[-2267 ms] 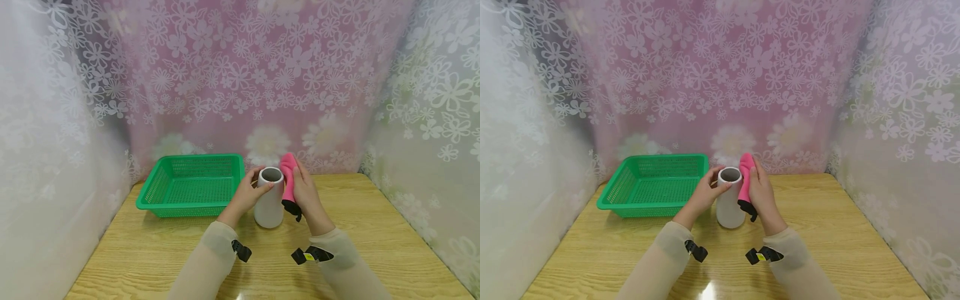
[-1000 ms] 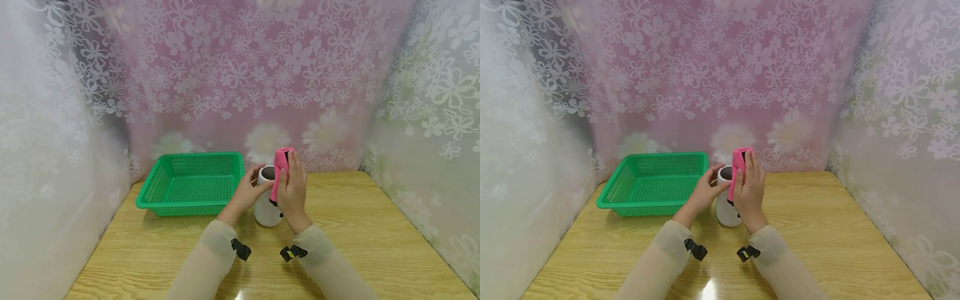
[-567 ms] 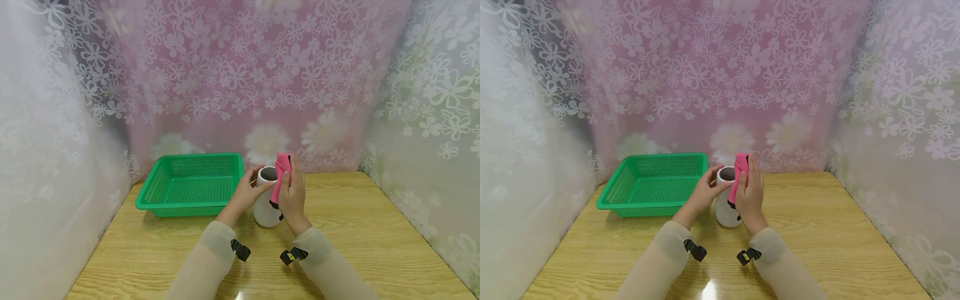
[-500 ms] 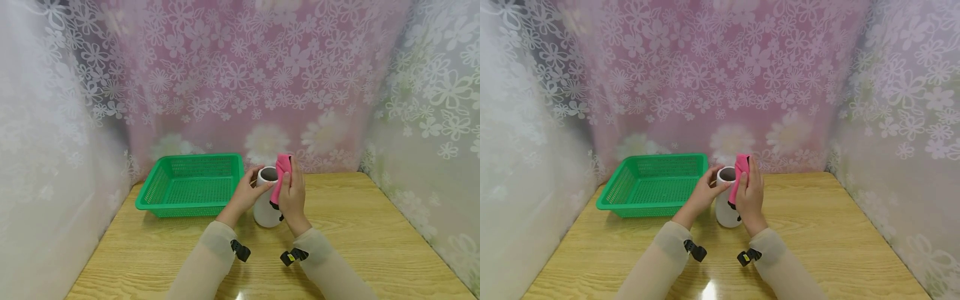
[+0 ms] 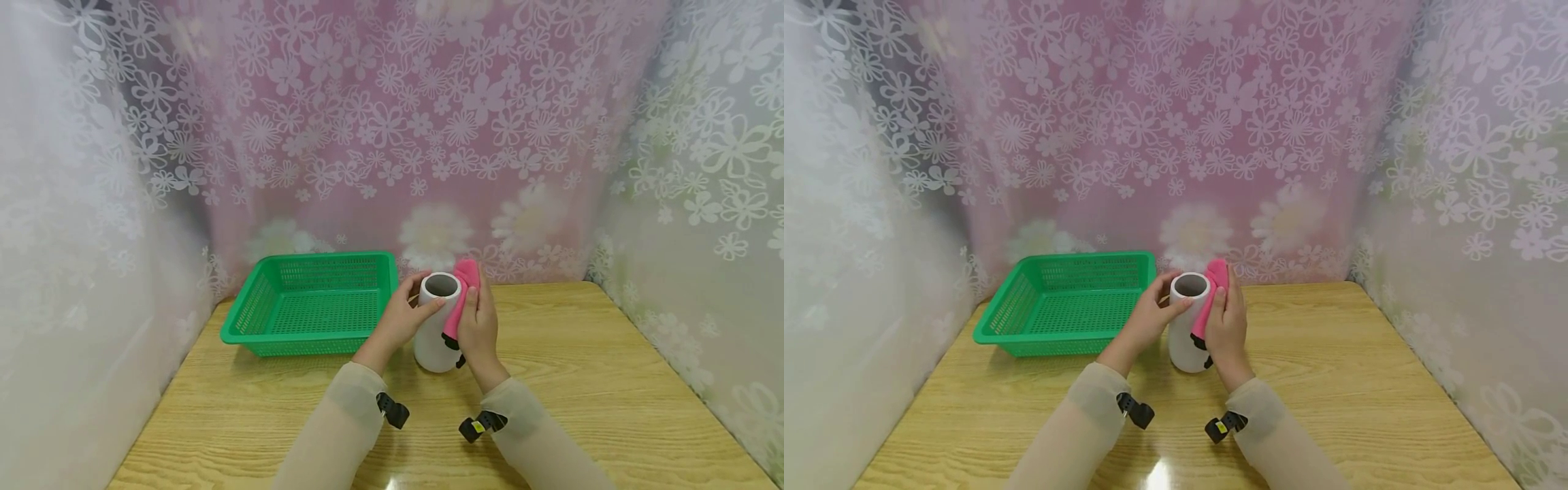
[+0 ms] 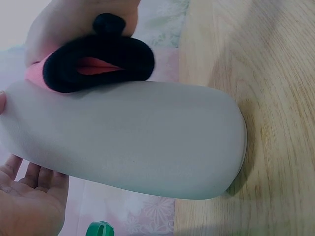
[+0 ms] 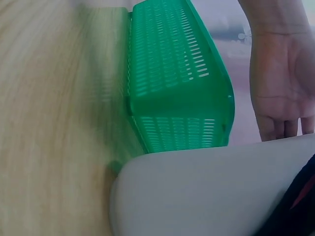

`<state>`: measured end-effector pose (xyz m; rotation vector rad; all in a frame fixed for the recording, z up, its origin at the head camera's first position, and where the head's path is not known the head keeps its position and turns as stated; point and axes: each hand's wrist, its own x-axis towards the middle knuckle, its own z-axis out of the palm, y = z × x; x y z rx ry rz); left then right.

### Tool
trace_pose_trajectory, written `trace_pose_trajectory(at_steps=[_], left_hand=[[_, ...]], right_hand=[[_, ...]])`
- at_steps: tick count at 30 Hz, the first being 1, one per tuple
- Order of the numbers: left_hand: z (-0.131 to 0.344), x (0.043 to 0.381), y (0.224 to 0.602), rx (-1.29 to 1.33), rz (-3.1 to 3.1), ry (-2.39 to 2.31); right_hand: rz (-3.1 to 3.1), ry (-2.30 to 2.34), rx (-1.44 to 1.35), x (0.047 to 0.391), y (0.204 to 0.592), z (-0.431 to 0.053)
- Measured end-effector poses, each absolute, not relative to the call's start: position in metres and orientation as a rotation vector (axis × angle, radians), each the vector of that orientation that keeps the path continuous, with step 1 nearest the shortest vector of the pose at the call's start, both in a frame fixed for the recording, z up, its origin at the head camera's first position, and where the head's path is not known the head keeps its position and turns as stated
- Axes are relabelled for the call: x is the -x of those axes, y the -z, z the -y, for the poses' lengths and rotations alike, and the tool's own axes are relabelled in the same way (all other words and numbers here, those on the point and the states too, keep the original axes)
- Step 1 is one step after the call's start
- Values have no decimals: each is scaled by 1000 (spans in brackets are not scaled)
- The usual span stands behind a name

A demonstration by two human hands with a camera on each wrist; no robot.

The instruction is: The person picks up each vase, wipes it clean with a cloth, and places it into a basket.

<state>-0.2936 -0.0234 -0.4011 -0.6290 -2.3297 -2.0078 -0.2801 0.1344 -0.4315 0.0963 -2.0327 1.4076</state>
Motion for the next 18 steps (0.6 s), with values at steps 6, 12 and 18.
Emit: trace_pose_trajectory(at_steps=[6, 12, 18], left_hand=[[23, 293, 400, 626, 2322, 2015], [24, 293, 401, 614, 2326, 2021], [23, 294, 401, 621, 2324, 2021]], right_hand=[[2114, -1488, -14, 276, 436, -136], [2153, -1521, 16, 278, 447, -140], [2227, -1548, 67, 280, 458, -144]])
